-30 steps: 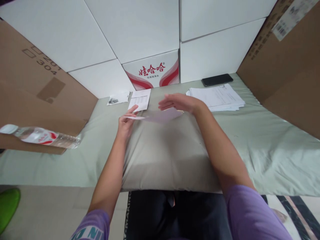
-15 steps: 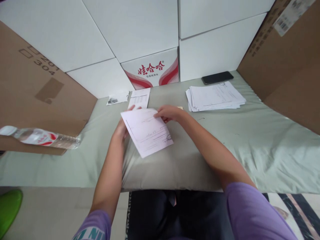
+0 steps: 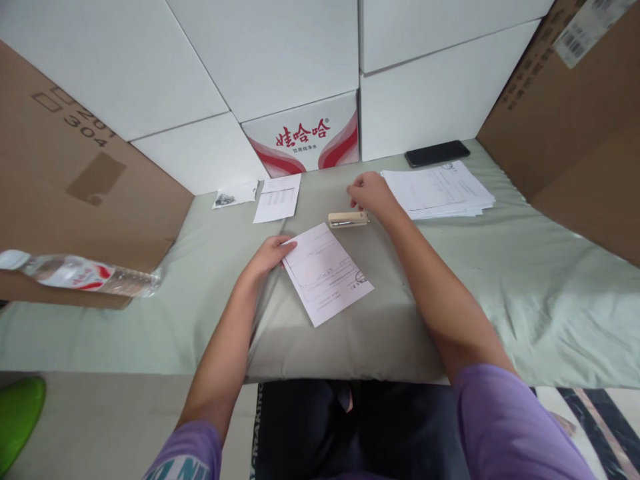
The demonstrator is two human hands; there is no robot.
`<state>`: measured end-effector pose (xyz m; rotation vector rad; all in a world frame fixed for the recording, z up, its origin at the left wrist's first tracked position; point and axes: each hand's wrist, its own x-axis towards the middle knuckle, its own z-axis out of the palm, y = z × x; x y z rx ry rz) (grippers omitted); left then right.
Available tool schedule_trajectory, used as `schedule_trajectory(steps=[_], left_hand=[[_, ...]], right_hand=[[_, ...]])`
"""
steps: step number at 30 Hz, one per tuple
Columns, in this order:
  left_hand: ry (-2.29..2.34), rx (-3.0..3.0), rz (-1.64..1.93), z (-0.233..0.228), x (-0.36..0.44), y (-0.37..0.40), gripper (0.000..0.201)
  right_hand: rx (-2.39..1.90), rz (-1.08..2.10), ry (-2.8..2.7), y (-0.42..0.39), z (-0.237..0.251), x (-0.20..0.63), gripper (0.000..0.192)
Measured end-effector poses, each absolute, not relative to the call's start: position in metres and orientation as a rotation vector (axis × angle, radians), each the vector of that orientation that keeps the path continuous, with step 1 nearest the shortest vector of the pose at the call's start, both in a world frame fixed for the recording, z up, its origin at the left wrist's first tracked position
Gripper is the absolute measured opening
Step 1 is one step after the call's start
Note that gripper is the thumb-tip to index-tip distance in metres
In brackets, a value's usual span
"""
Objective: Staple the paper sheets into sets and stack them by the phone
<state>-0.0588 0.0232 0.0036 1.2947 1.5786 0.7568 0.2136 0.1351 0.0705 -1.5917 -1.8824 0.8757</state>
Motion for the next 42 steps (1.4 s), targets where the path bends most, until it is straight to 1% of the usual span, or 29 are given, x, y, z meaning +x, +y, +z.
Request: schedule_trajectory(steps=[5, 10, 13, 16, 28, 35, 42], left_hand=[[1.605, 1.433, 0.803, -0.009, -0.048, 0.028, 0.021], [1.594, 1.465, 0.831, -0.011, -0.046, 0.03, 0.022], [1.589, 1.5, 0.844, -0.011, -0.047, 0.031, 0.022], [1.586, 1.511, 0.845, -0.014, -0.047, 0.033, 0.023], [1.664, 1.584, 0.786, -0.012, -0.041, 0.04, 0.021], [1.707, 1.668, 0.746, -0.015, -0.04, 0.041, 0.024], [1.706, 1.665, 0.77, -0.016, -0.04, 0.04, 0.023]], right_hand=[[-1.641, 0.778, -1.886, 0.144, 0.061, 0.222, 0.02], [-1.627, 0.654, -2.062, 0.147, 0.037, 0.201, 0.016], [-1.61, 0.548, -2.144, 0.149, 0.025, 0.189, 0.018], [-1.6, 0.519, -2.165, 0.149, 0.019, 0.181, 0.02], [-1.676, 0.456, -2.222, 0.144, 0.013, 0.165, 0.029], [-1.701, 0.415, -2.262, 0.143, 0.013, 0.164, 0.03], [-1.733, 0.399, -2.299, 0.14, 0.015, 0.162, 0.031]])
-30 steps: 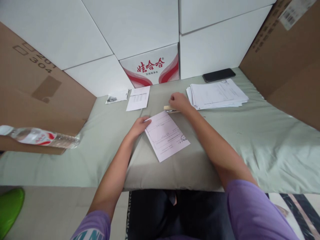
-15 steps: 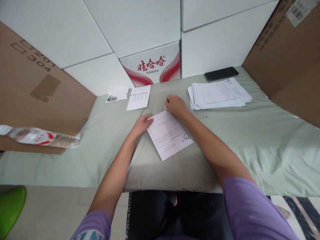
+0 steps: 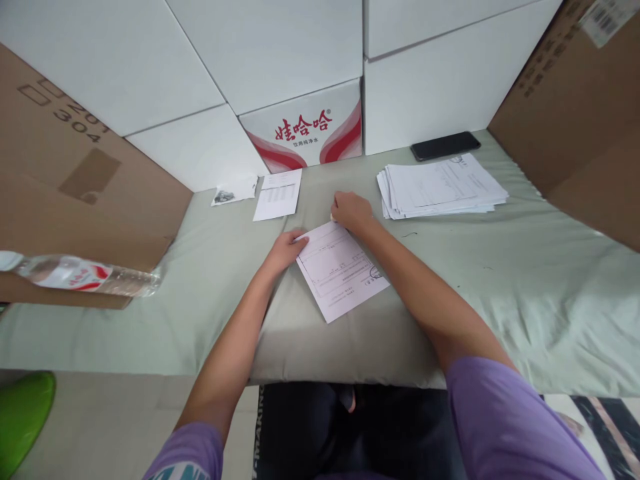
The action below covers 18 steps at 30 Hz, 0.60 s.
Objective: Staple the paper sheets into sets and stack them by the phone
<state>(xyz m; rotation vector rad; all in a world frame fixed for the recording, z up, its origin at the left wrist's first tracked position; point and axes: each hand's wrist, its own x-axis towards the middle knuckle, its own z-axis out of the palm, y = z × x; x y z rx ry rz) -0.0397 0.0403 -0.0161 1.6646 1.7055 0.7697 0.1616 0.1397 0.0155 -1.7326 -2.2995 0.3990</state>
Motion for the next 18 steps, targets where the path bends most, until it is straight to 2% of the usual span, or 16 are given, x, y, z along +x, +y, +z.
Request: schedule_trajectory(steps=[7, 18], left_hand=[[1.694, 1.652, 0.792, -0.016, -0.04, 0.04, 0.021], [1.811, 1.592, 0.632, 0.006, -0.019, 0.021, 0.023]], right_hand=[[-1.759, 0.409, -2.424, 0.133, 0.024, 0.158, 0.036], [-1.795, 0.427, -2.402, 0.133, 0.024, 0.157, 0.032]])
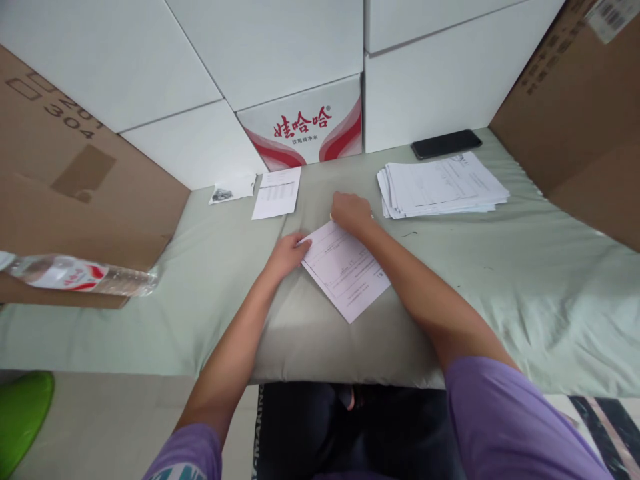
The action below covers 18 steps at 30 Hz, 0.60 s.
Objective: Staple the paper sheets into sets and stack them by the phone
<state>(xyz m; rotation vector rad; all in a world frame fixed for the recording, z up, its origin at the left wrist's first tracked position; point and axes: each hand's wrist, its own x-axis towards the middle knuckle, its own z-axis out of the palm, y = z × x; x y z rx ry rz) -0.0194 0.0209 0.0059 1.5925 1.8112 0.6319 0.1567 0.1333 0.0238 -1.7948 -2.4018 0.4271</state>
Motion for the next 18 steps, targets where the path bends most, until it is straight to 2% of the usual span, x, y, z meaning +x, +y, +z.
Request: schedule_trajectory(steps=[5, 12, 18], left_hand=[[1.839, 1.688, 0.628, 0.009, -0.015, 0.018, 0.022], [1.86, 1.69, 0.626, 0.009, -0.015, 0.019, 0.019], [1.852, 1.69, 0.599, 0.01, -0.015, 0.019, 0.02]], right_hand=[[-1.788, 0.413, -2.42, 0.134, 0.023, 0.156, 0.032], [-1.716, 0.18, -2.488, 0.133, 0.011, 0.156, 0.037], [-1.767, 0.167, -2.458, 0.129, 0.012, 0.15, 0.041]])
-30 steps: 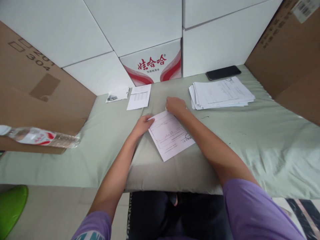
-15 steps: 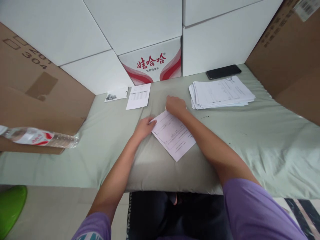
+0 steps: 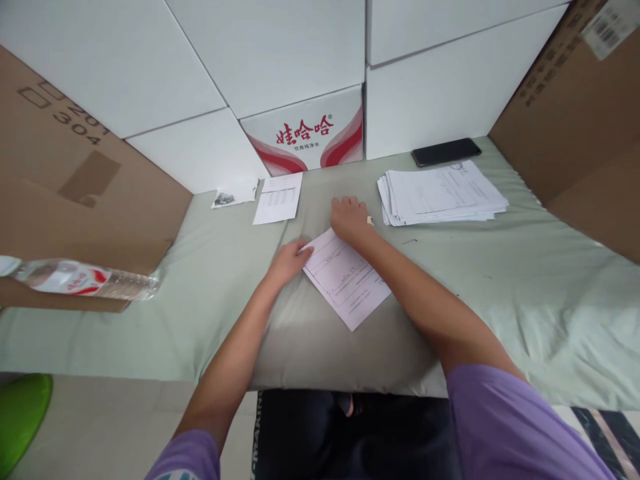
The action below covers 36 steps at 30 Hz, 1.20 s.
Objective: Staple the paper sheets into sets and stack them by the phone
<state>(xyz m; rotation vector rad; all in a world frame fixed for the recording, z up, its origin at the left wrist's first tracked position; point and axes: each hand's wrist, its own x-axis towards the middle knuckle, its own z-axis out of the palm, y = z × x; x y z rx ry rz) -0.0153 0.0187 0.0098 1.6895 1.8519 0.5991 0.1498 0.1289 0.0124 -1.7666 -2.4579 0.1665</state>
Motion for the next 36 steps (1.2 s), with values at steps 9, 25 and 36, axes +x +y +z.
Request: schedule_trajectory(steps=[9, 25, 36], left_hand=[[1.819, 1.675, 0.634, 0.007, -0.018, 0.017, 0.019], [1.506, 1.227, 1.159, 0.015, -0.103, 0.023, 0.043], [1.505, 0.949, 1.855, -0.001, -0.081, 0.036, 0.051]], right_hand=[[-1.75, 0.319, -2.464, 0.131, 0.016, 0.154, 0.038], [-1.099, 1.226, -1.723, 0.162, 0.022, 0.186, 0.025], [-0.733, 1.883, -1.606, 0.143, 0.033, 0.19, 0.033]])
